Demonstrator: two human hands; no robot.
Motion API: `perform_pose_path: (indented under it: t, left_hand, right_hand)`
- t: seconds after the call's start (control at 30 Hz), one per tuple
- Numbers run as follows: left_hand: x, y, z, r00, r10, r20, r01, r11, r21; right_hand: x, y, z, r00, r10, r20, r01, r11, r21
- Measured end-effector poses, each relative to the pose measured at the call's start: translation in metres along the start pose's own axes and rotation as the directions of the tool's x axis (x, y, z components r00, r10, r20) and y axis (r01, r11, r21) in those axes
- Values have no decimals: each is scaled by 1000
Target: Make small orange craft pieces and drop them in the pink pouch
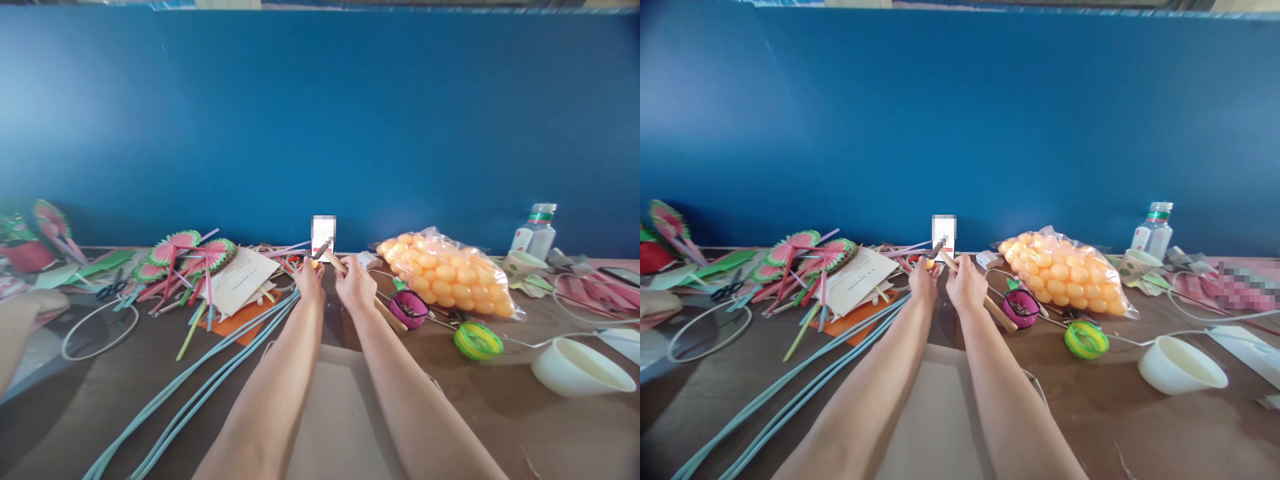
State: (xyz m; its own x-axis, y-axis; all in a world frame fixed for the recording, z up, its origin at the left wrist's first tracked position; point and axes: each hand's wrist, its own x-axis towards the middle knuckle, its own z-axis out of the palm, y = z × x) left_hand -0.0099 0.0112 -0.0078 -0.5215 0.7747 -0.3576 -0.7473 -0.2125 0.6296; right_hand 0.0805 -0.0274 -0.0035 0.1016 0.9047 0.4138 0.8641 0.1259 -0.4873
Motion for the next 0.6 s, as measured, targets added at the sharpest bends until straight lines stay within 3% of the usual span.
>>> perform_pose_path:
  t: [0.6]
  left_hand:
    - [1,-1,0,999,36,-1,-36,999,18]
  right_hand:
    - [1,0,1,1000,21,-1,-21,1000,23]
